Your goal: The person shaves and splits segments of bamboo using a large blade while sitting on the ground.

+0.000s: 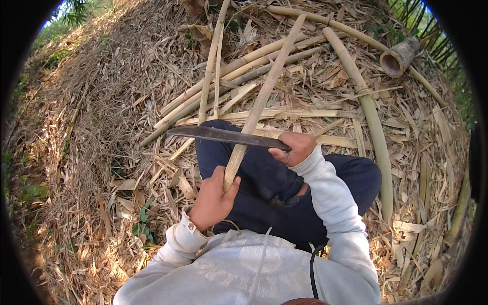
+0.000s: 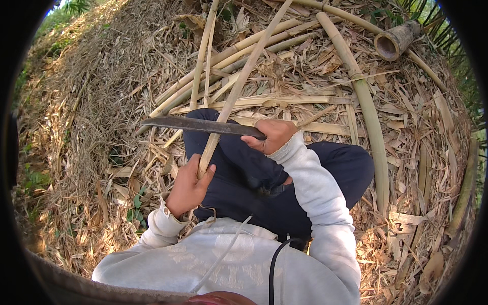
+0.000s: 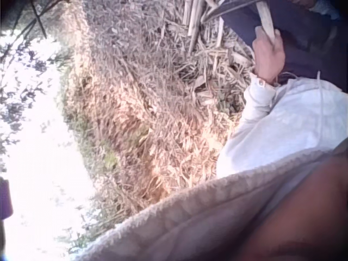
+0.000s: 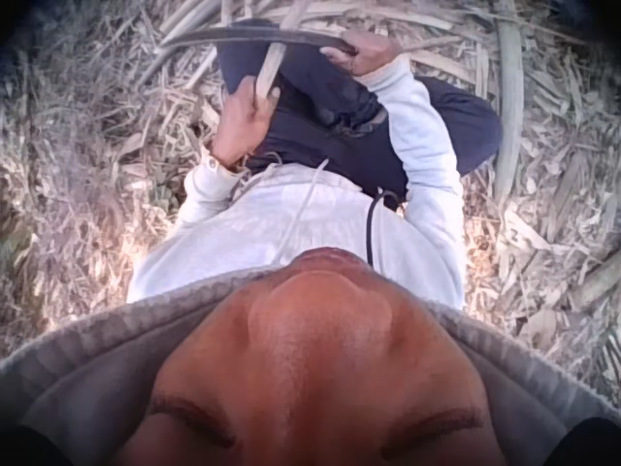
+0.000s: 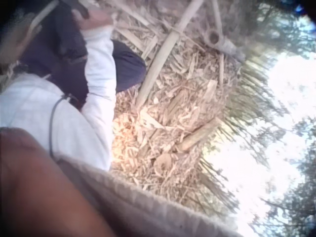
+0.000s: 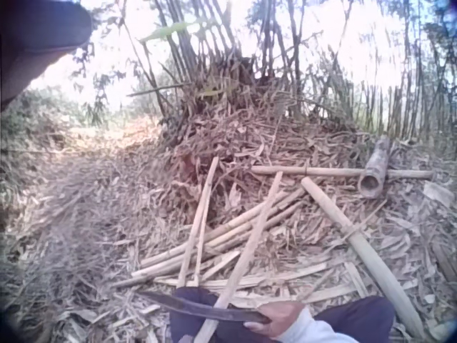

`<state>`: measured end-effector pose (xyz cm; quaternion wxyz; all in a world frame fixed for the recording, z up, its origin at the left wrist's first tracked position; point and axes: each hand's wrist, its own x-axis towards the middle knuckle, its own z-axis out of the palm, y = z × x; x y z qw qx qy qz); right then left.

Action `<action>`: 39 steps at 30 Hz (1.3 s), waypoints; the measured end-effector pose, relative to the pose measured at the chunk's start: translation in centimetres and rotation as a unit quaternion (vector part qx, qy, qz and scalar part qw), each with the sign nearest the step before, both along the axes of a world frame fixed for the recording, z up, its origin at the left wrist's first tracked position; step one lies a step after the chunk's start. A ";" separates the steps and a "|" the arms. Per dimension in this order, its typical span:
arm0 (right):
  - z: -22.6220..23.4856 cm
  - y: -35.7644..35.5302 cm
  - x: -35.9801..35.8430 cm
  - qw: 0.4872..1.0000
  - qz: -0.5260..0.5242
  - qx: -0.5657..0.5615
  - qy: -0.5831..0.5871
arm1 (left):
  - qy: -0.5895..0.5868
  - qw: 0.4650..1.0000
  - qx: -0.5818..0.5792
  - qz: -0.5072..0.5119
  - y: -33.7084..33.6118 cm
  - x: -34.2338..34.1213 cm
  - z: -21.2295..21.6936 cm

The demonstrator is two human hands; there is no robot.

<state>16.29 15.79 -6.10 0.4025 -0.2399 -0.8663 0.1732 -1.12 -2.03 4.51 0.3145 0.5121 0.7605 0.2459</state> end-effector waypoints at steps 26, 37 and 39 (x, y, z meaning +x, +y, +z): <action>-0.9 1.3 0.6 0.996 -0.091 -0.019 0.016 | -0.024 0.999 0.022 -0.004 -1.3 -0.6 -0.2; -0.2 -0.8 -0.1 0.998 -0.066 0.021 0.004 | -0.026 1.000 -0.006 -0.003 -2.2 -0.9 -0.7; -1.1 1.7 1.0 0.996 -0.092 0.006 -0.005 | -0.042 0.998 -0.035 -0.016 -2.7 -1.0 -0.2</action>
